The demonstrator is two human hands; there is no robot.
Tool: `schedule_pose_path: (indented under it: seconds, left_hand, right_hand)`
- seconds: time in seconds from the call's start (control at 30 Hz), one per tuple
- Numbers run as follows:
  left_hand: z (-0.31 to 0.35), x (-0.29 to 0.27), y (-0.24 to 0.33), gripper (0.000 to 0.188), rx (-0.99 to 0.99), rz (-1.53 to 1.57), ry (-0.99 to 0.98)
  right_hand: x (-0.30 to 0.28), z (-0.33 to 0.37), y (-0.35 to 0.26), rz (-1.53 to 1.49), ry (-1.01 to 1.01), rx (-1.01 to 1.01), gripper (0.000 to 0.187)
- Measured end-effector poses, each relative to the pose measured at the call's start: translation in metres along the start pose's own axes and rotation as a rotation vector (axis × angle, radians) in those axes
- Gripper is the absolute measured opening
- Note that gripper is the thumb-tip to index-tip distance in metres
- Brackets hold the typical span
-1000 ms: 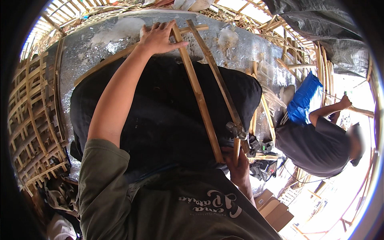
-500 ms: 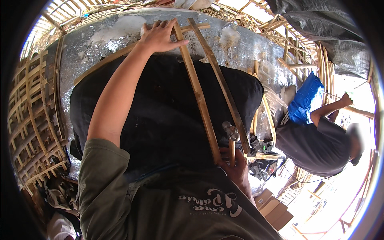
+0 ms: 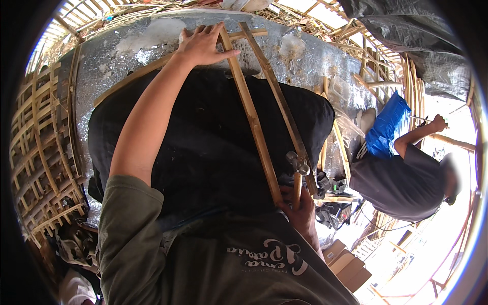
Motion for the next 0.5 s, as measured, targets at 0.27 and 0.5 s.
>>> schedule_pose_path:
  seconds: [0.27, 0.5]
  left_hand:
    - [-0.01, 0.003, -0.009, 0.111, 0.015, 0.011, -0.112]
    - [-0.022, -0.007, -0.032, 0.1, -0.09, 0.289, -0.207]
  right_hand:
    - [0.0, 0.001, -0.003, 0.042, -0.029, -0.011, 0.045]
    - [0.0, 0.003, -0.003, 0.044, 0.0, 0.019, 0.044]
Point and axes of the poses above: each hand's wrist, its own z-axis away from the middle knuckle, its own x-axis out of the palm, y = z × x, the point moved 3 cm from there along -z, towards the middle knuckle, and after that the axes turned 8 degrees about x, right-handed, at the moved point
